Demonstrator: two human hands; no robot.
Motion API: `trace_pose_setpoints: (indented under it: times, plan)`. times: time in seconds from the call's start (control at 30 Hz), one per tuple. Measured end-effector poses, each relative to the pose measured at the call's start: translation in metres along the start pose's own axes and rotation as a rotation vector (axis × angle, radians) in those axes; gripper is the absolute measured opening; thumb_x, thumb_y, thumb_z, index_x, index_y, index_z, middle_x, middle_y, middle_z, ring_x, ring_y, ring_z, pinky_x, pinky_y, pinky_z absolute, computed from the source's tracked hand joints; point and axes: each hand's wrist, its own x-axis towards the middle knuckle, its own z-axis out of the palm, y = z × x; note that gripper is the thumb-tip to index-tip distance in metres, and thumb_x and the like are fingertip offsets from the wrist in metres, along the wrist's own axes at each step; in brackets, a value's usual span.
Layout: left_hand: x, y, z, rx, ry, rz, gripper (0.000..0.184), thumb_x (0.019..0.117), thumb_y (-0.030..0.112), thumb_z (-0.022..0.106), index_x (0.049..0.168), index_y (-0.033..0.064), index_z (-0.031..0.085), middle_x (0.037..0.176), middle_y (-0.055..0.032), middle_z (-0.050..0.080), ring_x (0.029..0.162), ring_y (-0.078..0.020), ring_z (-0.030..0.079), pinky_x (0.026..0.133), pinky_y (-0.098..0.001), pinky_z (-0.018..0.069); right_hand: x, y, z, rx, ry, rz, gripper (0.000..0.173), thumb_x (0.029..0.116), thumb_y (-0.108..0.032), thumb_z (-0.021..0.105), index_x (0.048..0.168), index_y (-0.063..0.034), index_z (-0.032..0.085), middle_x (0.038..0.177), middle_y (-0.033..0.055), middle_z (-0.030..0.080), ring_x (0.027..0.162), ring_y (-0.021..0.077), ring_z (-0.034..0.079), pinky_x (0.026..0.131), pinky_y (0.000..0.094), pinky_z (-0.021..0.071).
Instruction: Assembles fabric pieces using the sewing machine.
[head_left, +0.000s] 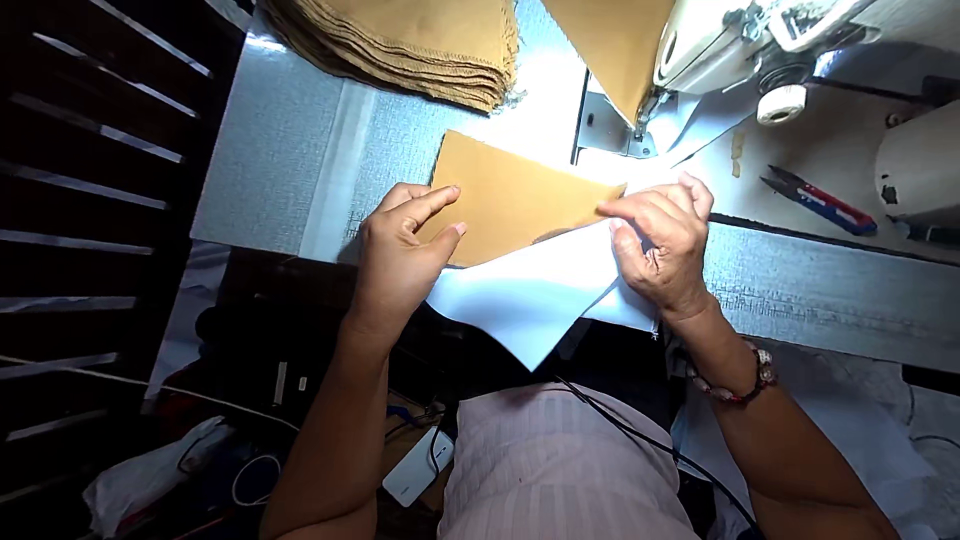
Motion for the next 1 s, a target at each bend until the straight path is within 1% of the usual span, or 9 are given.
trace_pose_setpoints:
  times: [0.07, 0.2, 0.27, 0.33, 0.4, 0.5, 0.6, 0.73, 1.0]
  plan:
    - [-0.002, -0.001, 0.000, 0.008, 0.019, 0.027, 0.030, 0.0925, 0.012, 0.069, 0.120, 0.0029, 0.073, 0.113, -0.0122, 0.067, 0.104, -0.0084, 0.062, 0.094, -0.0183, 0.0488, -0.001, -0.001, 0.000, -0.008, -0.004, 0.009, 0.028, 0.0937, -0.007, 0.053, 0.107, -0.0018, 0.077, 0.102, 0.0129, 0.074, 0.105, 0.0316, 0.066, 0.110, 0.0608, 0.0310]
    - [-0.003, 0.006, -0.007, 0.123, 0.009, 0.028, 0.022, 0.1009, 0.014, 0.061, 0.114, 0.0053, 0.076, 0.107, -0.0101, 0.067, 0.091, -0.0071, 0.061, 0.079, -0.0164, 0.0477, 0.002, 0.000, 0.004, -0.016, 0.011, 0.071, 0.026, 0.0930, -0.007, 0.055, 0.104, -0.0014, 0.079, 0.101, 0.0149, 0.075, 0.104, 0.0331, 0.068, 0.111, 0.0619, 0.0311]
    - [0.002, 0.004, -0.007, 0.165, 0.010, 0.018, 0.021, 0.0992, 0.011, 0.061, 0.111, 0.0049, 0.077, 0.105, -0.0124, 0.069, 0.091, -0.0097, 0.063, 0.080, -0.0195, 0.0501, 0.003, -0.001, -0.002, -0.038, -0.041, 0.052, 0.026, 0.0934, -0.006, 0.056, 0.106, -0.0003, 0.077, 0.104, 0.0162, 0.073, 0.106, 0.0349, 0.067, 0.111, 0.0635, 0.0317]
    - [0.004, 0.006, -0.008, 0.150, 0.006, -0.027, 0.025, 0.0959, 0.007, 0.063, 0.118, 0.0029, 0.074, 0.105, -0.0145, 0.069, 0.088, -0.0128, 0.065, 0.080, -0.0235, 0.0529, 0.004, -0.001, -0.004, -0.072, -0.077, 0.024, 0.025, 0.0946, -0.007, 0.056, 0.107, 0.0008, 0.077, 0.105, 0.0177, 0.073, 0.106, 0.0374, 0.067, 0.110, 0.0657, 0.0329]
    - [0.006, 0.007, -0.010, 0.101, -0.009, -0.077, 0.041, 0.0921, 0.004, 0.067, 0.133, 0.0011, 0.064, 0.106, -0.0155, 0.069, 0.081, -0.0132, 0.065, 0.072, -0.0245, 0.0534, 0.002, 0.002, 0.000, -0.092, -0.075, 0.016, 0.027, 0.0965, -0.009, 0.055, 0.107, 0.0019, 0.077, 0.104, 0.0192, 0.073, 0.106, 0.0379, 0.067, 0.111, 0.0659, 0.0326]
    - [0.009, 0.008, -0.012, 0.019, -0.025, -0.125, 0.060, 0.0893, 0.001, 0.071, 0.146, 0.0005, 0.051, 0.107, -0.0147, 0.067, 0.074, -0.0110, 0.065, 0.066, -0.0228, 0.0543, -0.003, 0.006, 0.003, -0.117, -0.046, 0.012, 0.030, 0.0988, -0.013, 0.052, 0.108, 0.0025, 0.076, 0.107, 0.0208, 0.073, 0.108, 0.0383, 0.068, 0.112, 0.0648, 0.0323]
    - [0.009, 0.008, -0.012, 0.004, -0.025, -0.153, 0.062, 0.0916, 0.000, 0.068, 0.149, 0.0026, 0.046, 0.107, -0.0129, 0.067, 0.070, -0.0088, 0.062, 0.062, -0.0213, 0.0516, -0.006, 0.005, 0.005, -0.130, -0.019, 0.028, 0.031, 0.0992, -0.014, 0.052, 0.109, 0.0028, 0.076, 0.109, 0.0218, 0.073, 0.112, 0.0395, 0.067, 0.114, 0.0637, 0.0320]
    - [0.010, 0.010, -0.010, 0.046, -0.018, -0.138, 0.065, 0.0905, 0.000, 0.068, 0.151, 0.0035, 0.045, 0.108, -0.0128, 0.066, 0.068, -0.0102, 0.060, 0.060, -0.0228, 0.0500, -0.006, 0.004, 0.005, -0.154, -0.015, 0.031, 0.031, 0.0995, -0.015, 0.052, 0.109, 0.0032, 0.076, 0.108, 0.0225, 0.073, 0.111, 0.0398, 0.067, 0.113, 0.0636, 0.0318]
    - [0.021, 0.016, -0.020, 0.111, -0.129, -0.180, 0.074, 0.0909, -0.002, 0.070, 0.157, 0.0062, 0.036, 0.113, -0.0173, 0.063, 0.072, -0.0164, 0.062, 0.065, -0.0287, 0.0533, -0.006, 0.003, 0.007, -0.185, -0.055, 0.021, 0.032, 0.1011, -0.015, 0.051, 0.113, 0.0017, 0.075, 0.108, 0.0226, 0.071, 0.111, 0.0402, 0.065, 0.113, 0.0640, 0.0285]
